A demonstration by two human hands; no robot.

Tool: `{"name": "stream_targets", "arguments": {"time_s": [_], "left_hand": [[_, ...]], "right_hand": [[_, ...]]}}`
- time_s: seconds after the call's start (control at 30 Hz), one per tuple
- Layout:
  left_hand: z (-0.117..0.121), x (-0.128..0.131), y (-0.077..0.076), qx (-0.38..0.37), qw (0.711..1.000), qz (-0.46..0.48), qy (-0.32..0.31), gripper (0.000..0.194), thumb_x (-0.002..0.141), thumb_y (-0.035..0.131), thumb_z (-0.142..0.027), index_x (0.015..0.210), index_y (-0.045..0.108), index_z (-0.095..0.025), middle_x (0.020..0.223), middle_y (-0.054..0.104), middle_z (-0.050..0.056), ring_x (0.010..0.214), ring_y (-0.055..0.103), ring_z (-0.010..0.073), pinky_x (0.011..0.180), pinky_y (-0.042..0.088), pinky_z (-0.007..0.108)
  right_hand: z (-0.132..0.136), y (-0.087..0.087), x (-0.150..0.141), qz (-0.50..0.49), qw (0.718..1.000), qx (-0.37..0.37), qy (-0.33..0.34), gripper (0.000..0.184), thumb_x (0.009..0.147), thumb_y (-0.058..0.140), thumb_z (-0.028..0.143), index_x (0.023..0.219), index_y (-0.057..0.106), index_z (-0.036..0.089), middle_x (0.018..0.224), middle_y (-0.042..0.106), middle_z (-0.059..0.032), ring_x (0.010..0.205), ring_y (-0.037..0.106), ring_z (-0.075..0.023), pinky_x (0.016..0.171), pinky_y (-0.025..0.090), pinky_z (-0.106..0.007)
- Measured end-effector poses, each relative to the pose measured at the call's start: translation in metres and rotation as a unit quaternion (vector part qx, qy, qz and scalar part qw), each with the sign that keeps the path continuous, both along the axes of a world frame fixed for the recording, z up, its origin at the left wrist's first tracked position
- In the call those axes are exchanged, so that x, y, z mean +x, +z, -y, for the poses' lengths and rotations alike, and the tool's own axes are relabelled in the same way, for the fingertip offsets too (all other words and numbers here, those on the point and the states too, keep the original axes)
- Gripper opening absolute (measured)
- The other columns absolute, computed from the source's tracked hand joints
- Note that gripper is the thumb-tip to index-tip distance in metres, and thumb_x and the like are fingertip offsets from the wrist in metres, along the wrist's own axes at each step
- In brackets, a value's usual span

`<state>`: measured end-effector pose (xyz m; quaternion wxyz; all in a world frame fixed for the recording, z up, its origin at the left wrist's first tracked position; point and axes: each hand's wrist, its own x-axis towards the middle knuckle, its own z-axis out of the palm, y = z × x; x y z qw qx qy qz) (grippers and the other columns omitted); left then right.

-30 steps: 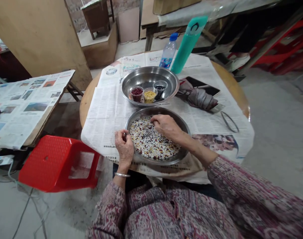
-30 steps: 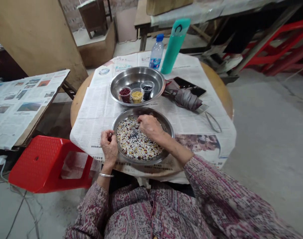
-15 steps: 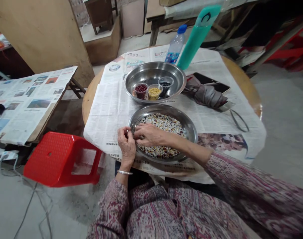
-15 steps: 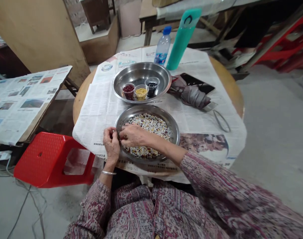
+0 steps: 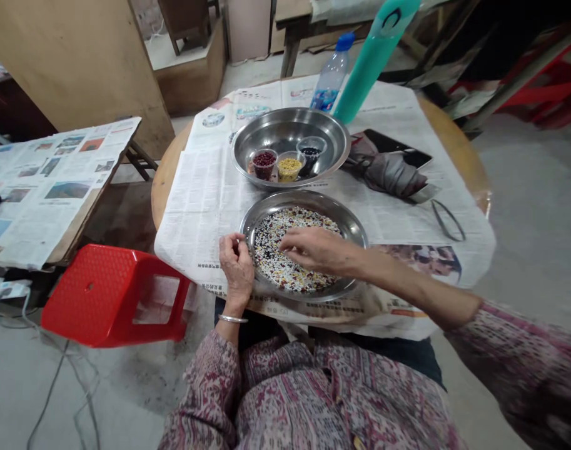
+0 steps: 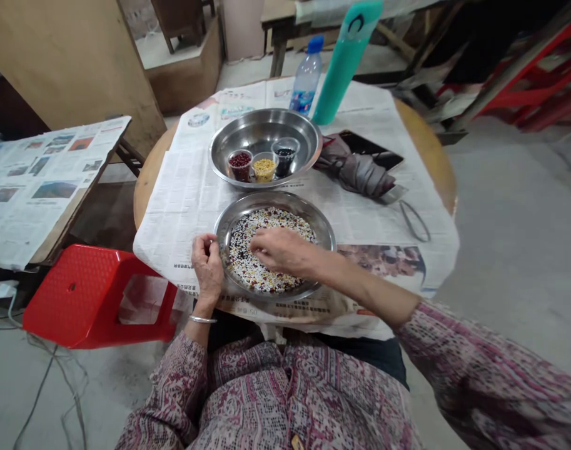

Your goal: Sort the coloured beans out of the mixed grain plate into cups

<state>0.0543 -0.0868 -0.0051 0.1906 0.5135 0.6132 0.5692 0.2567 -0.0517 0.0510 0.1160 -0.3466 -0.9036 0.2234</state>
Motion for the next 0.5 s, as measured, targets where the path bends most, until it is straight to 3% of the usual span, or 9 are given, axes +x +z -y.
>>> {"name": "stream_targets", "arguments": {"time_s": [0.1, 0.2, 0.33, 0.5], "left_hand": [[0.001, 0.0, 0.001, -0.007, 1.0, -0.001, 0.003, 0.013, 0.091, 0.053, -0.012, 0.091, 0.061, -0.021, 0.087, 0.06, 0.0, 0.084, 0.056, 0.0158, 0.083, 0.045, 0.029], [0.001, 0.0, 0.0, -0.008, 1.0, 0.003, -0.001, 0.012, 0.091, 0.053, -0.012, 0.091, 0.061, -0.021, 0.088, 0.06, 0.0, 0.085, 0.056, 0.016, 0.084, 0.045, 0.03], [0.0, 0.0, 0.0, -0.005, 1.0, 0.003, -0.002, 0.013, 0.091, 0.053, -0.011, 0.09, 0.061, -0.022, 0.088, 0.06, 0.001, 0.086, 0.056, 0.0166, 0.085, 0.046, 0.031], [0.0, 0.001, 0.0, -0.005, 1.0, -0.001, -0.002, 0.014, 0.091, 0.053, -0.01, 0.09, 0.061, -0.022, 0.087, 0.059, 0.0, 0.084, 0.055, 0.0159, 0.084, 0.045, 0.03]], "right_hand": [[0.02, -0.011, -0.034, -0.039, 0.996, -0.06, 0.05, 0.024, 0.093, 0.048, 0.015, 0.095, 0.071, 0.02, 0.091, 0.073, -0.0071, 0.085, 0.064, -0.0188, 0.08, 0.047, -0.032], [0.021, -0.023, -0.052, -0.058, 0.996, -0.06, -0.029, 0.028, 0.093, 0.045, 0.014, 0.1, 0.072, 0.018, 0.098, 0.074, -0.0101, 0.09, 0.065, -0.0202, 0.083, 0.049, -0.033], [-0.005, -0.029, -0.035, -0.012, 0.988, 0.008, -0.151, 0.032, 0.093, 0.043, 0.015, 0.102, 0.073, 0.016, 0.102, 0.073, -0.014, 0.093, 0.065, -0.0244, 0.089, 0.05, -0.039], [-0.027, -0.02, -0.004, 0.018, 0.966, 0.039, -0.256, 0.034, 0.093, 0.045, 0.019, 0.11, 0.074, 0.017, 0.106, 0.072, -0.0132, 0.095, 0.065, -0.0252, 0.091, 0.05, -0.039]]}}
